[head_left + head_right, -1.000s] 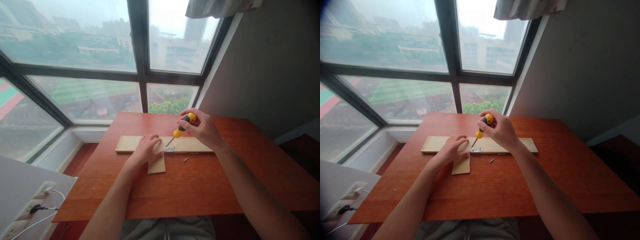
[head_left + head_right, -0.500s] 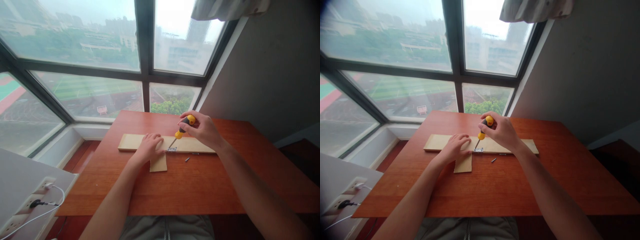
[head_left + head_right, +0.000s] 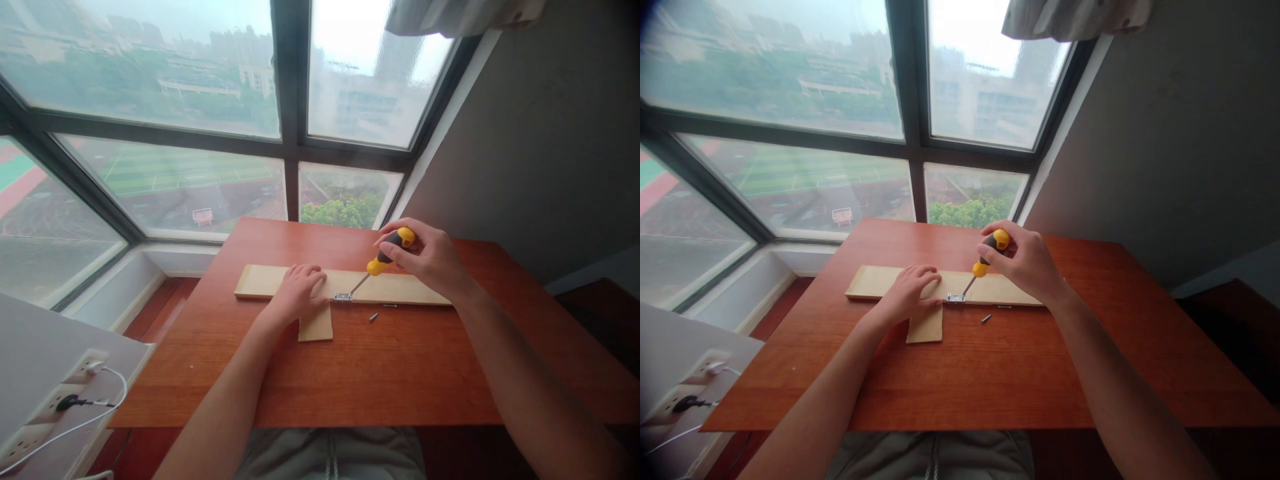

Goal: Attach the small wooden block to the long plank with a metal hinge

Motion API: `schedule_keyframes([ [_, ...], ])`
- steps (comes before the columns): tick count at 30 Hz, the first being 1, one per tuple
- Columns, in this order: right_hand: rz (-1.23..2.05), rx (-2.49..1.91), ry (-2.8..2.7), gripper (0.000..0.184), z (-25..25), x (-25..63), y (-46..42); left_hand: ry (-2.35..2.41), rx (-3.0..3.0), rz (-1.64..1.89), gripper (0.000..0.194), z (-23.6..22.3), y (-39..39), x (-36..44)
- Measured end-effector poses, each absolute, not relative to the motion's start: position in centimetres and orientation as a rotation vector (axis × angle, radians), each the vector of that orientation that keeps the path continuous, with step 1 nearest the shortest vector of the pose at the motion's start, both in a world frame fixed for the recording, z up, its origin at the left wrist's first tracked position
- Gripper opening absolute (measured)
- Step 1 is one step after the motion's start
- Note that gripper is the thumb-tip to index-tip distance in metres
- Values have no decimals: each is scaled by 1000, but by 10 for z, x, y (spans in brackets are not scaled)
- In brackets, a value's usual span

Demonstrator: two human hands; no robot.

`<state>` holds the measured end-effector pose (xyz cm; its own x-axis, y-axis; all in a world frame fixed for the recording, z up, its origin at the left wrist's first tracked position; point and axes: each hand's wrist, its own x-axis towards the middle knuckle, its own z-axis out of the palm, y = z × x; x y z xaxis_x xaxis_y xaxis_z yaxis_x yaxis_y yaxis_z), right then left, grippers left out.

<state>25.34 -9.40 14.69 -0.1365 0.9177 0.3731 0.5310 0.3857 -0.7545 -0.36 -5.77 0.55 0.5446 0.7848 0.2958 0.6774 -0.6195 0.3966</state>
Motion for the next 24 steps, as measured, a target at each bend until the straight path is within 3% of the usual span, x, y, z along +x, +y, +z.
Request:
schedule_keyframes([
  [17, 560, -1289, -1869, 29, 147, 253, -93, 1247, 2603, 613, 37, 6, -58, -4],
  [24, 703, -1133, -2219, 33, 170, 251, -99, 1257, 2591, 595, 38, 8, -58, -4],
])
